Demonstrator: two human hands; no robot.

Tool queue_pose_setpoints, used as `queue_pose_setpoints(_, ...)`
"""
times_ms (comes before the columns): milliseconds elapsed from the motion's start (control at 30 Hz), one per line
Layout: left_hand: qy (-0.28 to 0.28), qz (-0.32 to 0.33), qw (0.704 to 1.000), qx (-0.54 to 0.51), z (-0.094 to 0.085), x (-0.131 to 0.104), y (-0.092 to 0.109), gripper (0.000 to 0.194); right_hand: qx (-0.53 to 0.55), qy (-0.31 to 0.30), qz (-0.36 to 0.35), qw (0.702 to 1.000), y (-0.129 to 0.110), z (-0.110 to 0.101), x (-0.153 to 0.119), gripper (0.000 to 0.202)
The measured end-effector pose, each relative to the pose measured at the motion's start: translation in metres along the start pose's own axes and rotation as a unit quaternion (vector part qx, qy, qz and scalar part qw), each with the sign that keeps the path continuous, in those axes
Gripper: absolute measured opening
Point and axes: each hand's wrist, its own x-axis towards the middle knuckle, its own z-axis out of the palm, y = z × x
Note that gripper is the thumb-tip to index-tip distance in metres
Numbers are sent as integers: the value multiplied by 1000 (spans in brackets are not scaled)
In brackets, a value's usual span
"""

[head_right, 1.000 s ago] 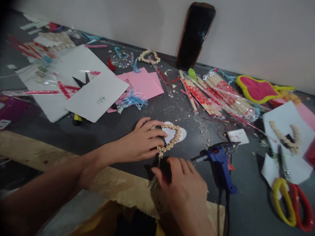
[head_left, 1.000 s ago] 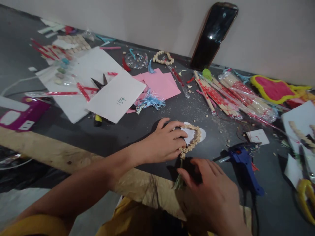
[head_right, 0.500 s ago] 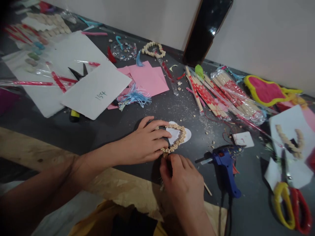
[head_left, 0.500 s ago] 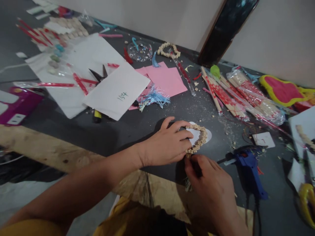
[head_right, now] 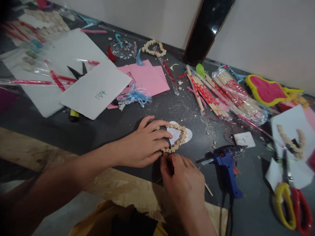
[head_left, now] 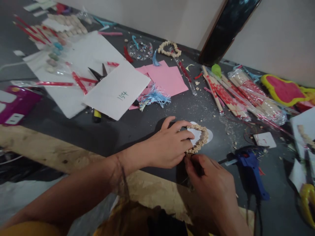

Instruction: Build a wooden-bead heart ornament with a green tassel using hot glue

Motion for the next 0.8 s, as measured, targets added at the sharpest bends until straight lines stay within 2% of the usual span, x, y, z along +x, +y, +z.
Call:
queue_pose_setpoints(300,2,0,1000,-7,1,1,-1,17,-15,8,19,1000,-4,3,-1,33)
queue_pose_setpoints(567,6,-3,1000,-10,2,0,0,17,25,17,-13,999,2,-3,-8,35)
queue_pose_setpoints(800,12,6,1000,-8,3,-1,-3,17,-19,15,-28,999,-1,4,-18,20)
